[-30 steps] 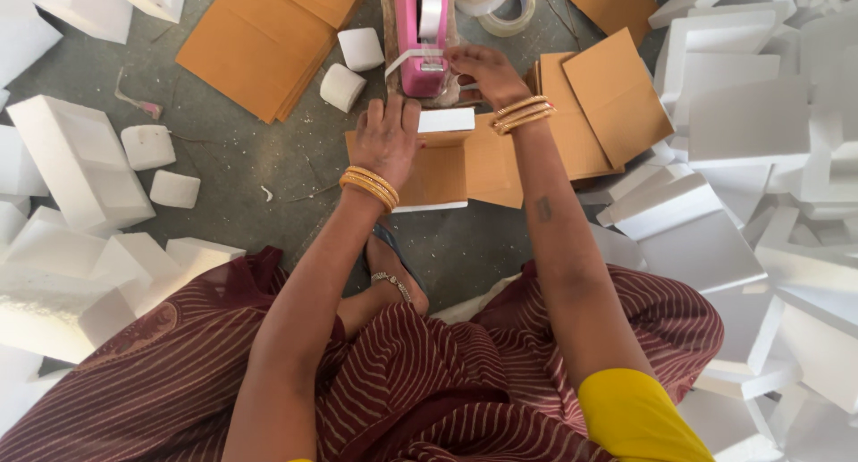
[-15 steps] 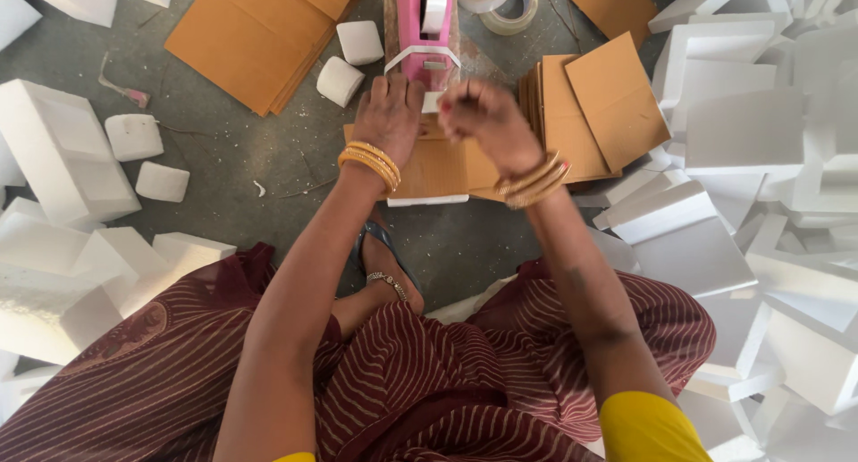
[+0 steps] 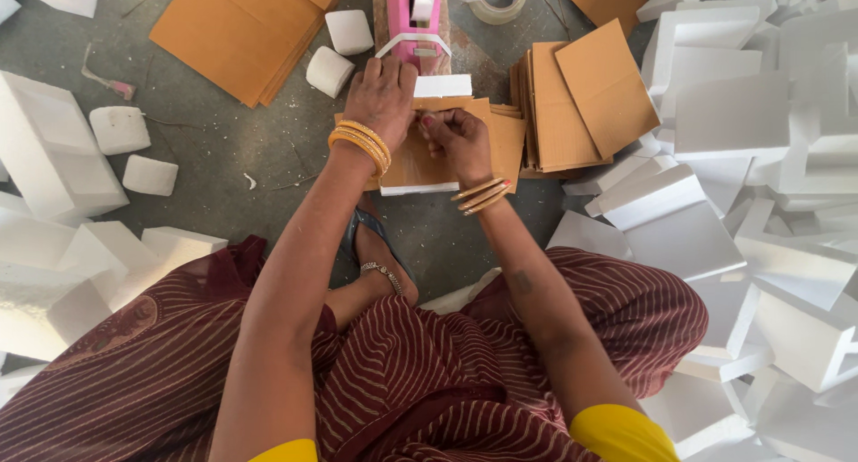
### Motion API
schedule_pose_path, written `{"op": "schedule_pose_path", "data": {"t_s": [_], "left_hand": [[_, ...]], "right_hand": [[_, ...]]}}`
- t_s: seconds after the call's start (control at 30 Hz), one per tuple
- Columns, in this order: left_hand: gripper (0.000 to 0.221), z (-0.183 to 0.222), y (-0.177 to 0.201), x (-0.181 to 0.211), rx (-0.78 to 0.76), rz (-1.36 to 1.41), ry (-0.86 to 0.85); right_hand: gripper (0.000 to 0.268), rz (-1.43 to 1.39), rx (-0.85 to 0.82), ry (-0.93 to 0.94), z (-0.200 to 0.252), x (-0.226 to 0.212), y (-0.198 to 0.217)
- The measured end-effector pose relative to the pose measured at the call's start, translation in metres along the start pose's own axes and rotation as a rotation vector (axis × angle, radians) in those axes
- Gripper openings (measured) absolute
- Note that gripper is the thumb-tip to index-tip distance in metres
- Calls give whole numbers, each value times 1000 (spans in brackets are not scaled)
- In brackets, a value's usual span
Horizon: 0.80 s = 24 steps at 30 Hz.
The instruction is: The person assembles a cardboard box and places a white foam insert inside it by hand, using a pink tape dispenser to secure the packaging.
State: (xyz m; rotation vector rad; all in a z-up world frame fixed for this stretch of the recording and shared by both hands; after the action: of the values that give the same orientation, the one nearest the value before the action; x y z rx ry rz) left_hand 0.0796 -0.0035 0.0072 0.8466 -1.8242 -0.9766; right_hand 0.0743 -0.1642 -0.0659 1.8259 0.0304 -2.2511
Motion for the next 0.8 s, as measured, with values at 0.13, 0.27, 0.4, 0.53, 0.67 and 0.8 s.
{"op": "schedule_pose_path", "data": {"t_s": [0.13, 0.27, 0.4, 0.53, 0.67, 0.8], "left_hand": [[58, 1, 1, 5, 41, -30, -19], [58, 0, 1, 4, 2, -1, -4], [59, 6, 6, 6, 34, -11, -15], [62, 4, 7, 7, -26, 6, 13], [67, 4, 18, 13, -3, 40, 38], [67, 11, 17, 23, 35, 61, 154]], "right_hand": [[26, 356, 256, 117, 11, -11, -1], [31, 497, 336, 120, 13, -22, 6], [62, 627, 417, 138, 10, -28, 18], [86, 352, 237, 545, 7, -45, 23], [58, 700, 158, 438, -3, -32, 24], [54, 743, 228, 429, 4, -22, 21]]}}
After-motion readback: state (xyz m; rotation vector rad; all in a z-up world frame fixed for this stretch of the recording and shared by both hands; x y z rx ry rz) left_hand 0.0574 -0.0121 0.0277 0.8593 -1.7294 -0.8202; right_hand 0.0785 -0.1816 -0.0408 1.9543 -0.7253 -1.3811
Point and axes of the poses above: each hand's wrist, its own z-axis away from the middle knuckle, its own y-axis out of the back of the hand, x = y × z, the point moved 4 cm from there along -z, towards the middle knuckle, and after that the axes turned 12 degrees about z, right-handed, at the moved point
